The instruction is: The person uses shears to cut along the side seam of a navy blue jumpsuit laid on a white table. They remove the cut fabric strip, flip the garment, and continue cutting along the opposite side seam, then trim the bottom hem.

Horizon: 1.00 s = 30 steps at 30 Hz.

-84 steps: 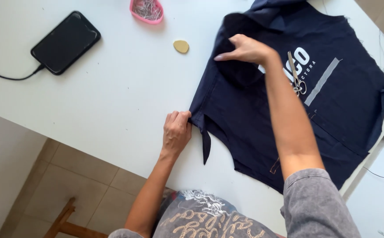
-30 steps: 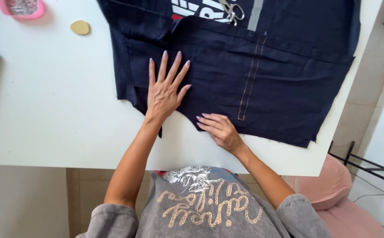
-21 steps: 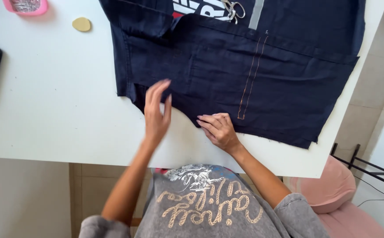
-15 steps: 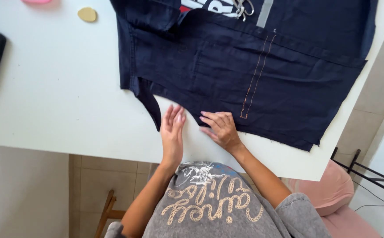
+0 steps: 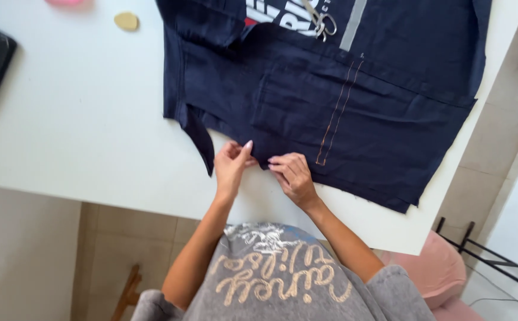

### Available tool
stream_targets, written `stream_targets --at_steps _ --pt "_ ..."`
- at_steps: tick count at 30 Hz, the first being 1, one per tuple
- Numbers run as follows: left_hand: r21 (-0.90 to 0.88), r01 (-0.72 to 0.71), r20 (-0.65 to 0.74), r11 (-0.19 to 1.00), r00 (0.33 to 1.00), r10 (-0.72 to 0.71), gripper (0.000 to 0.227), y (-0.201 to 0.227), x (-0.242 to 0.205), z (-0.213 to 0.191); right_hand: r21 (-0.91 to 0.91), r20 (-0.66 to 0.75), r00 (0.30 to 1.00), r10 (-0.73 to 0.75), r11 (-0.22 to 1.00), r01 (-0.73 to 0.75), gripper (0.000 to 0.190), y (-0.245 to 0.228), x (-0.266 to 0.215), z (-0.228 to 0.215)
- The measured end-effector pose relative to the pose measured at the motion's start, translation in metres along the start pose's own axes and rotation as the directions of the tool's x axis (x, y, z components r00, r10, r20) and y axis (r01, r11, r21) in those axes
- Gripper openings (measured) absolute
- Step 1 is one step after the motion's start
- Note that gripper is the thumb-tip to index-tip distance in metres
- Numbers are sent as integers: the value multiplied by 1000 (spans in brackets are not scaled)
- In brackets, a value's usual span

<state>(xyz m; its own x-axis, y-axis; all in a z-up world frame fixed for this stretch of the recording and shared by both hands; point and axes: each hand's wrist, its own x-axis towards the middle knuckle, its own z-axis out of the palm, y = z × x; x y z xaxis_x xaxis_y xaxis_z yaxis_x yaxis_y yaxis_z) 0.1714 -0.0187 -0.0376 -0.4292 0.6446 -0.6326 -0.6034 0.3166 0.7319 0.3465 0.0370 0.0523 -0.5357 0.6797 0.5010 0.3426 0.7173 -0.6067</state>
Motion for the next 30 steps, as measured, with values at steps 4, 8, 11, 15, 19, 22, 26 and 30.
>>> stream_targets --at_steps 4,8,11,15,19,22,26,30 --pt "105 -66 -16 992 998 68 29 68 -30 15 27 -6 1000 -8 1000 8 10 3 -3 0" --pt "199 -67 -28 978 997 74 26 75 -30 13 -38 17 1000 13 999 -13 9 -6 6 2" --pt "216 -71 -24 974 997 79 27 78 -32 14 -85 39 999 38 996 -34 16 -9 16 10" --pt "212 -66 -13 975 997 70 23 75 -29 12 -227 89 996 -14 973 34 26 -8 18 17" --pt "174 -55 -31 983 998 61 19 71 -23 8 -265 111 993 -37 962 66 32 -6 13 15" --pt "105 -89 -69 990 993 96 23 66 -4 -1 -299 115 991 -72 949 103 33 -5 15 16" --pt "38 -147 -135 988 979 151 25 60 14 -11 -313 134 988 -77 943 116 31 -4 13 16" --pt "26 -240 -206 971 949 240 42 54 30 -22 -306 134 988 -71 946 110 31 -6 14 15"
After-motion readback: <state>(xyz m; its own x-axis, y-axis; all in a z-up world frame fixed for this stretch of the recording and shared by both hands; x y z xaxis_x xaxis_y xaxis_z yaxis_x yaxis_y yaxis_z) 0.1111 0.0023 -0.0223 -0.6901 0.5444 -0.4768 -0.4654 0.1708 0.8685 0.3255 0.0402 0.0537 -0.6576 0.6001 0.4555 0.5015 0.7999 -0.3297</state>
